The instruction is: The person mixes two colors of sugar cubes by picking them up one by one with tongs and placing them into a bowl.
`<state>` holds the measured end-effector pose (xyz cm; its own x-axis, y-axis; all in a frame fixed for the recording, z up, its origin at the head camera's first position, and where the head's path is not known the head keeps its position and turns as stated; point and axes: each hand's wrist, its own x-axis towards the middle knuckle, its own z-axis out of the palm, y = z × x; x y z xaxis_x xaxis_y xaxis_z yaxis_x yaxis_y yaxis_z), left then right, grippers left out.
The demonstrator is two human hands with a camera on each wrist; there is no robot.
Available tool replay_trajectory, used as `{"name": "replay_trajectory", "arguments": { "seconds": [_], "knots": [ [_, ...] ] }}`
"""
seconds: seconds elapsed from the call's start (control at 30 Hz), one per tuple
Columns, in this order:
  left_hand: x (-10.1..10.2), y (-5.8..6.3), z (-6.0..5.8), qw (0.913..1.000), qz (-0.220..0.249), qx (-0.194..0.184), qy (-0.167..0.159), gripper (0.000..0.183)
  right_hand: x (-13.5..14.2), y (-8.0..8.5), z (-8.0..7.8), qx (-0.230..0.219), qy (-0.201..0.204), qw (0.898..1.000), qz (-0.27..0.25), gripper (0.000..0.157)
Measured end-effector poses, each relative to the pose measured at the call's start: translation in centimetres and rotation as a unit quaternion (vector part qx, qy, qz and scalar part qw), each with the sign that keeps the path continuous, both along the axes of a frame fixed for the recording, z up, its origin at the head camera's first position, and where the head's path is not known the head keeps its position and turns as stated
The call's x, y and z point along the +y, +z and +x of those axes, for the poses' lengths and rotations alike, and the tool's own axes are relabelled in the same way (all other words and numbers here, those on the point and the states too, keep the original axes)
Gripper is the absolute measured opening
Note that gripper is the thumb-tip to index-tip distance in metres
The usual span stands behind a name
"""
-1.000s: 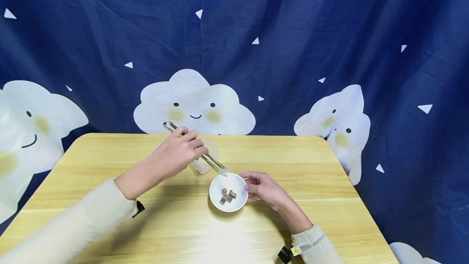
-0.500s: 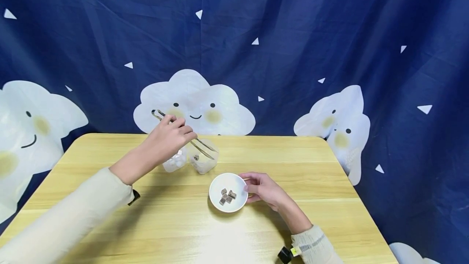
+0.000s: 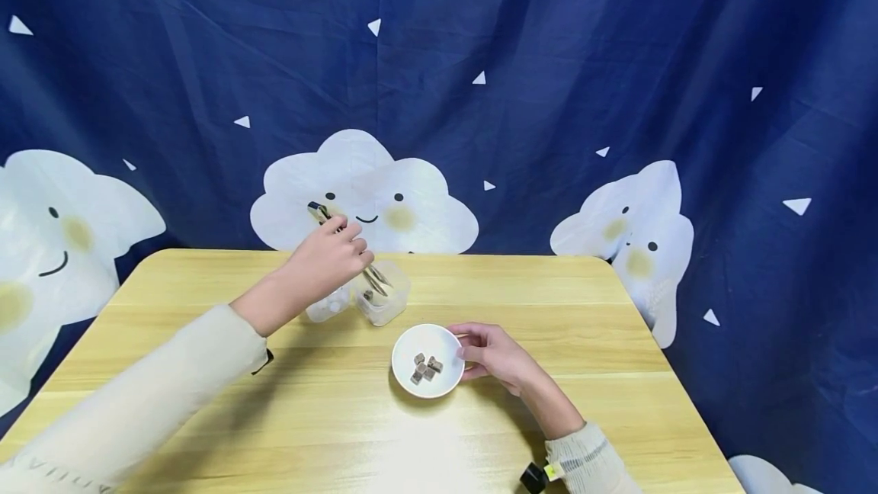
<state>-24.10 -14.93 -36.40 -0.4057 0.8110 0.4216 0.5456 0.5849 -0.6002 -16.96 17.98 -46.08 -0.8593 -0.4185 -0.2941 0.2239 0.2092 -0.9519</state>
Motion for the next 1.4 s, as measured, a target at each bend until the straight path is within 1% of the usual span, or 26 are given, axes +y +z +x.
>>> {"name": "replay_trajectory", "arguments": {
  "seconds": [0.23, 0.43, 0.83, 1.1, 1.23, 1.4],
  "knots": [
    [0.8, -0.7, -0.3, 0.9994, -0.032, -0.006, 0.011, 0.014, 0.0, -0.1, 0.1, -0.003, 0.0, 1.0, -0.004, 0.047],
    [1.3, -0.9, -0.3, 0.9974, -0.062, -0.008, 0.036, 0.017, 0.0, -0.2, 0.0, -0.002, 0.002, 1.0, -0.004, 0.047],
    [2.1, -0.5, -0.2, 0.9947, -0.083, -0.026, 0.055, 0.019, 0.0, -0.3, 0.0, -0.005, 0.0, 1.0, -0.004, 0.046],
    [2.3, -0.7, -0.4, 0.9924, -0.095, -0.029, 0.072, 0.017, 0.0, -0.3, 0.0, -0.006, -0.001, 1.0, 0.0, 0.046],
    [2.4, -0.8, -0.4, 0.9919, -0.103, -0.024, 0.07, 0.017, 0.0, -0.2, 0.0, -0.006, -0.001, 1.0, 0.0, 0.046],
    [2.4, -1.0, -0.4, 0.9916, -0.108, -0.022, 0.068, 0.022, 0.1, -0.2, 0.0, -0.005, 0.003, 1.0, -0.003, 0.048]
  ]
}}
